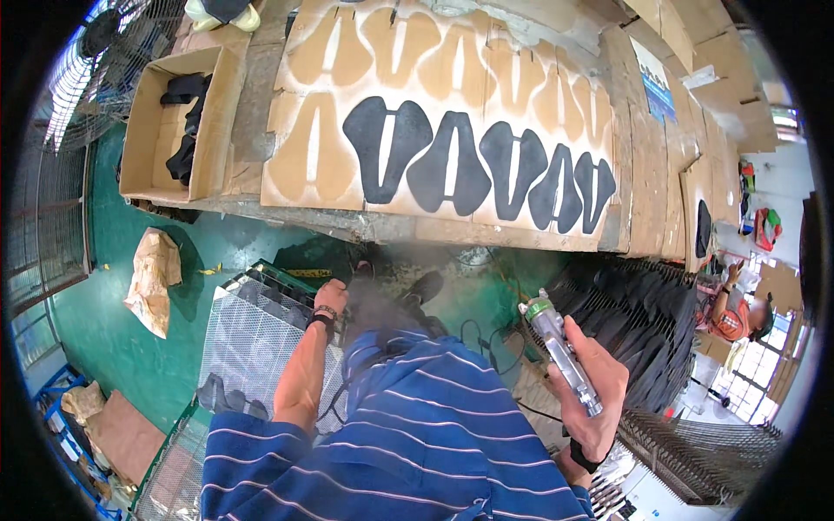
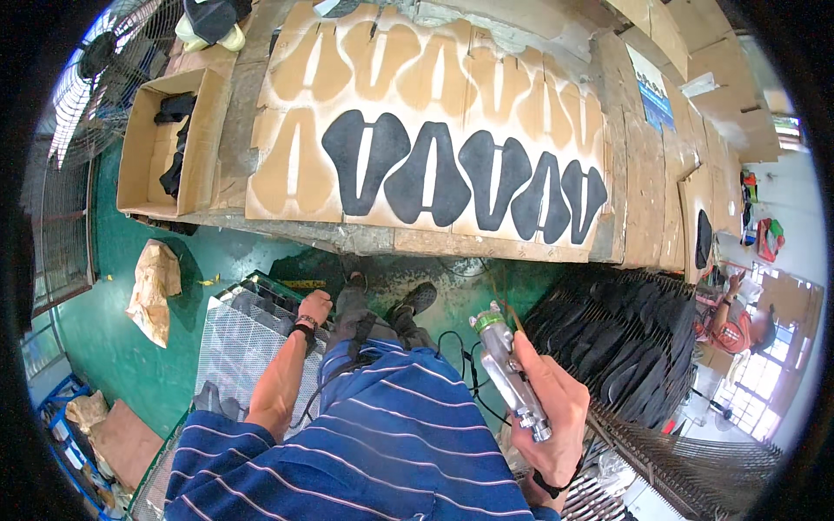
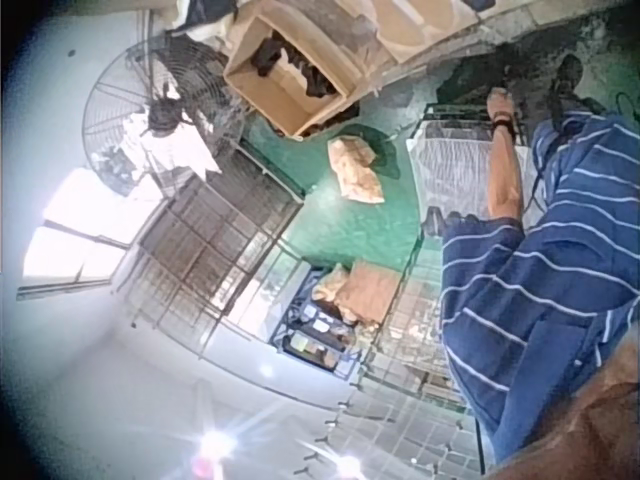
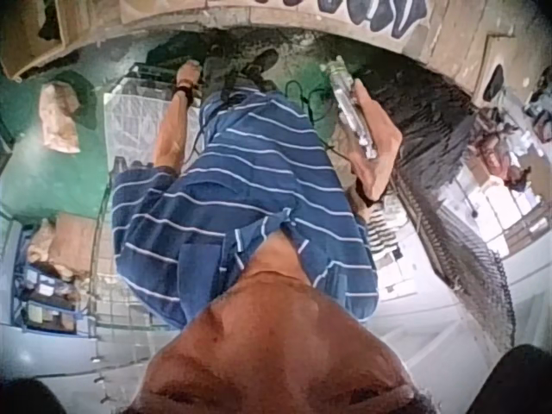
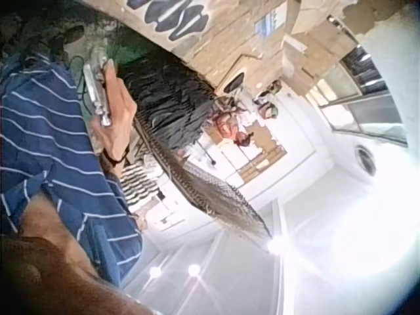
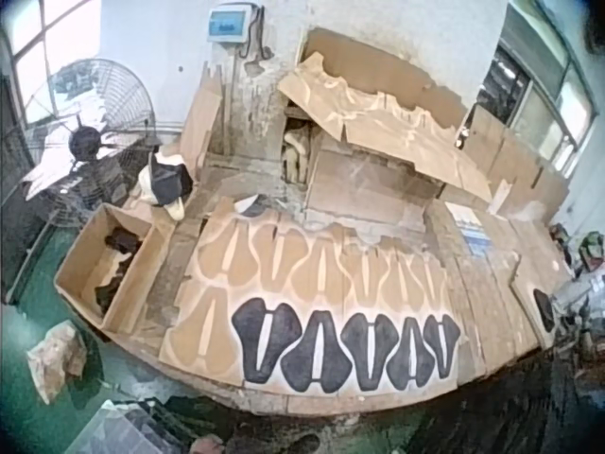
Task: The recorder uses a spray gun to apply adhesive to black padding components on a workstation table.
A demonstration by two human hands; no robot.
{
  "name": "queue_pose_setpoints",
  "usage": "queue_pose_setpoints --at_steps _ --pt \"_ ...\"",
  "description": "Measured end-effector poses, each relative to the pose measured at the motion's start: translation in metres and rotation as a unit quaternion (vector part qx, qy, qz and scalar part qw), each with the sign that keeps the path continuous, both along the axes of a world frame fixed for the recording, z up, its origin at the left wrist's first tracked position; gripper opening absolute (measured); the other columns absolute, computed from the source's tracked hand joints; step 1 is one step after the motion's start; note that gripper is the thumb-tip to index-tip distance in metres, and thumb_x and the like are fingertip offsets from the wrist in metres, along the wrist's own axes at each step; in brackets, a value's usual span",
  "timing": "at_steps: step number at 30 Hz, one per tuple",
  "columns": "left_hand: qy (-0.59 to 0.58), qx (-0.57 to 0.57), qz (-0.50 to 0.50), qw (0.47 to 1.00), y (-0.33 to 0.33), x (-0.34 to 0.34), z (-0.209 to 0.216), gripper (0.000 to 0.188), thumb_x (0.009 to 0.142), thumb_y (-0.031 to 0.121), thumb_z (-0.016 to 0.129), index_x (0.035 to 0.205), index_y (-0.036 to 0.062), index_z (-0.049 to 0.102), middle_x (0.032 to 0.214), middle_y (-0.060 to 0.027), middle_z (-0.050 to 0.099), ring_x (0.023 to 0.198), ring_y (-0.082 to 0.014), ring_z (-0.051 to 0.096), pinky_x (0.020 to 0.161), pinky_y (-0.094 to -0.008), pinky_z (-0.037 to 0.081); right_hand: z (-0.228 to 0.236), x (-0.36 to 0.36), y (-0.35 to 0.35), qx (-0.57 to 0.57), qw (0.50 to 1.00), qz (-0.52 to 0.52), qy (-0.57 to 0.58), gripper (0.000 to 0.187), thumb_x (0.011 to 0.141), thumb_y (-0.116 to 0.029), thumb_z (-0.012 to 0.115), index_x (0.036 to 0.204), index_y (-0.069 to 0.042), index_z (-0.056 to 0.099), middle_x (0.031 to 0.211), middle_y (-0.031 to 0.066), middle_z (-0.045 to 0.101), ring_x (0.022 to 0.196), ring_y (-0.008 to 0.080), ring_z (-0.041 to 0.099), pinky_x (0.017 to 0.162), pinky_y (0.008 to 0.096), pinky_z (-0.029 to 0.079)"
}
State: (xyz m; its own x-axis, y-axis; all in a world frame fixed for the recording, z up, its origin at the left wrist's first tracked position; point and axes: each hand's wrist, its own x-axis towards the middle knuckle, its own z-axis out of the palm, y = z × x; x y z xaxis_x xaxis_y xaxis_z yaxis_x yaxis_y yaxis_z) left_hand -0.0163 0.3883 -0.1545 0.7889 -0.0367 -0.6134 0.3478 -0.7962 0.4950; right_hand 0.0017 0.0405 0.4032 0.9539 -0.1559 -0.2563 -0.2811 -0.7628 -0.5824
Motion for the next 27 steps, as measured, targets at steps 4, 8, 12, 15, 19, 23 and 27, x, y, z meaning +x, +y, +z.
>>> queue_pose_setpoints --at_steps 4,8,12,15,19,23,27 --pt "0.014 0.023 -0.017 1.000 0.001 -0.001 0.000 0.022 0.085 0.024 0.066 0.103 0.0130 0.072 0.104 -0.0170 0.075 0.103 -0.0382 0.071 0.092 -0.0486 0.057 0.002 0.006 0.005 -0.018 0.999 -0.034 -0.015 0.054 0.083 -0.002 0.074 0.135 0.007 0.064 0.098 0.0197 0.072 0.084 0.0242 0.069 0.081 0.0327 0.052" --pt "0.022 0.019 -0.040 0.999 0.011 -0.010 -0.010 0.024 0.085 0.026 0.069 0.104 0.0130 0.073 0.105 -0.0159 0.075 0.104 -0.0378 0.071 0.092 -0.0477 0.057 -0.006 0.009 0.003 0.002 0.998 -0.019 -0.058 0.055 0.083 -0.004 0.075 0.136 0.006 0.064 0.096 0.0167 0.071 0.080 0.0222 0.066 0.078 0.0309 0.050" --pt "0.031 0.015 -0.018 0.999 0.013 -0.018 -0.013 0.025 0.086 0.029 0.070 0.105 0.0126 0.074 0.106 -0.0162 0.076 0.104 -0.0383 0.071 0.091 -0.0478 0.057 -0.009 0.013 0.006 0.005 0.997 -0.016 -0.078 0.055 0.083 -0.003 0.074 0.136 0.006 0.064 0.093 0.0156 0.069 0.078 0.0215 0.064 0.076 0.0305 0.050" --pt "0.060 0.045 -0.030 0.997 0.007 -0.017 -0.009 0.021 0.085 0.025 0.065 0.102 0.0152 0.073 0.108 -0.0166 0.075 0.106 -0.0377 0.070 0.094 -0.0485 0.056 -0.010 0.012 0.005 0.011 0.997 0.004 -0.080 0.054 0.083 -0.002 0.074 0.136 0.006 0.063 0.090 0.0149 0.068 0.076 0.0212 0.062 0.074 0.0306 0.049" --pt "0.064 0.029 -0.010 0.997 0.006 -0.018 -0.008 0.021 0.086 0.027 0.064 0.102 0.0160 0.074 0.109 -0.0171 0.075 0.107 -0.0380 0.070 0.095 -0.0488 0.056 -0.007 0.011 0.004 -0.003 0.998 -0.002 -0.055 0.054 0.083 -0.002 0.074 0.136 0.006 0.063 0.090 0.0143 0.068 0.074 0.0217 0.062 0.073 0.0314 0.049" --pt "0.061 0.024 -0.042 0.997 0.006 -0.019 -0.015 0.023 0.087 0.029 0.063 0.103 0.0153 0.074 0.109 -0.0180 0.075 0.106 -0.0390 0.070 0.094 -0.0494 0.056 0.000 0.005 0.000 -0.029 0.999 0.029 -0.024 0.056 0.084 -0.001 0.073 0.138 0.006 0.062 0.094 0.0169 0.070 0.078 0.0249 0.066 0.075 0.0330 0.051" --pt "0.053 0.030 -0.033 0.998 0.000 -0.016 -0.010 0.026 0.086 0.031 0.068 0.103 0.0120 0.073 0.108 -0.0147 0.076 0.104 -0.0378 0.071 0.091 -0.0482 0.057 -0.002 0.003 0.003 -0.022 0.999 0.024 -0.029 0.059 0.084 0.000 0.073 0.140 0.007 0.059 0.097 0.0186 0.072 0.083 0.0277 0.070 0.080 0.0343 0.053"
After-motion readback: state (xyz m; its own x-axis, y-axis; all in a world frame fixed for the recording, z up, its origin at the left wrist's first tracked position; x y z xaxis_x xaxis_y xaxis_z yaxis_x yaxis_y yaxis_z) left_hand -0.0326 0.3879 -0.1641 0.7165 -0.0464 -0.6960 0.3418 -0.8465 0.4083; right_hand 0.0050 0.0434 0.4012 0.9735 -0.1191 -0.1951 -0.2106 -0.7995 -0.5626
